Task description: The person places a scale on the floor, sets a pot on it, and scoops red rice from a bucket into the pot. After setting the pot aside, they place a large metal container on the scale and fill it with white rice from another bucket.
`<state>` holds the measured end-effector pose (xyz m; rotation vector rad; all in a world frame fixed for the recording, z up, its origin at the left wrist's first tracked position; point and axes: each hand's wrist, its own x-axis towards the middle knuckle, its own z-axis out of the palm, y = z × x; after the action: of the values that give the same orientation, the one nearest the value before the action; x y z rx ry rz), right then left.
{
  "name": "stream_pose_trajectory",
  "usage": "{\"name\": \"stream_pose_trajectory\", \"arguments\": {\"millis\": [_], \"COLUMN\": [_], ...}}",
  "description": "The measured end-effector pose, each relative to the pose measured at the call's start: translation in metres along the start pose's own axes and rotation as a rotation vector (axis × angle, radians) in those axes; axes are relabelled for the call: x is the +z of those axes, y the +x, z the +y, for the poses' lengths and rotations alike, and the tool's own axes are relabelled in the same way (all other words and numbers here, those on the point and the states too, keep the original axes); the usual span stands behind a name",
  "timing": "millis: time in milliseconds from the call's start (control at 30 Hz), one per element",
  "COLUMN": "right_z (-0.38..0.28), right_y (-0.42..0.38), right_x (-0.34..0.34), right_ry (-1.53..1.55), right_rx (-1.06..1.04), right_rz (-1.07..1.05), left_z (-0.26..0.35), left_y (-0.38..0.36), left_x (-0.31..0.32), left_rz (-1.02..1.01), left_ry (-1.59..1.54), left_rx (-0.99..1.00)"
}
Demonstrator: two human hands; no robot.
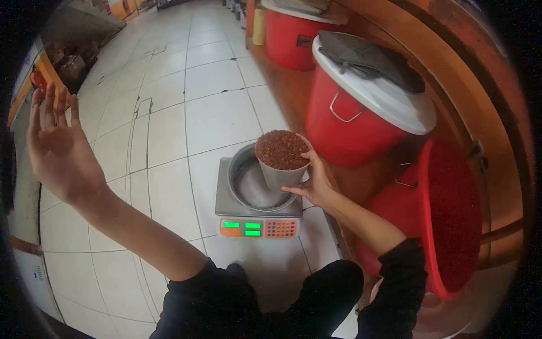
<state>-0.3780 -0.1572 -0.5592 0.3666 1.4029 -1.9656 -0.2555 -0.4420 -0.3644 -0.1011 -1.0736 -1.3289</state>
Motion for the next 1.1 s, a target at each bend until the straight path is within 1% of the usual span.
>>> {"name": "stream_pose_trajectory", "arguments": {"millis": [33,133,267,367,467,600,633,733,833,933,967,1067,1100], "right_z": [0.008,0.026,0.043,0.056,0.064,0.069,0.065,0.053,0.033,0.007,-0.008,-0.073,-0.090], "right_y": [0.007,0.037,0.054,0.069,0.052,0.047,0.045,0.055,0.047,0.038,0.039,0.006,-0.023], "right_x": [0.004,0.003,-0.001,-0.007,0.009,0.010,0.011,0.012,0.024,0.034,0.032,0.014,0.010], "right_ry": [-0.023,-0.235,-0.571,-1.150,-1.440,-1.755,-1.831,-1.952,-1.883,-1.596,-1.609,-0.747,-0.724], "right_rx": [-0.021,-0.077,-0.289,-0.689,-0.821,-0.958,-0.964,-1.414,-1.340,-1.037,-0.734,-0.029,-0.008], "right_rz": [0.052,0.178,0.178,0.257,0.283,0.064,-0.011,-0.098,0.015,0.353,0.393,-0.155,-0.232], "left_z": [0.005,0.006,0.005,0.001,-0.002,-0.006,-0.007,-0.007,-0.008,-0.012,-0.014,-0.018,-0.018], "left_y": [0.003,0.005,0.004,0.005,0.004,0.003,0.003,0.000,-0.005,-0.012,-0.015,-0.028,-0.034], "left_x": [0.001,-0.008,-0.015,-0.018,-0.016,-0.017,-0.017,-0.011,-0.001,0.014,0.018,0.037,0.047], "left_rz": [0.006,-0.017,-0.065,-0.094,-0.119,-0.161,-0.167,-0.161,-0.143,-0.126,-0.156,-0.234,-0.249], "left_ry": [0.014,0.023,0.038,0.048,0.073,0.088,0.097,0.113,0.110,0.091,0.104,0.131,0.136], "left_rx": [-0.023,-0.001,0.002,-0.016,-0.038,-0.044,-0.042,-0.049,-0.053,-0.034,-0.022,-0.022,-0.041]}}
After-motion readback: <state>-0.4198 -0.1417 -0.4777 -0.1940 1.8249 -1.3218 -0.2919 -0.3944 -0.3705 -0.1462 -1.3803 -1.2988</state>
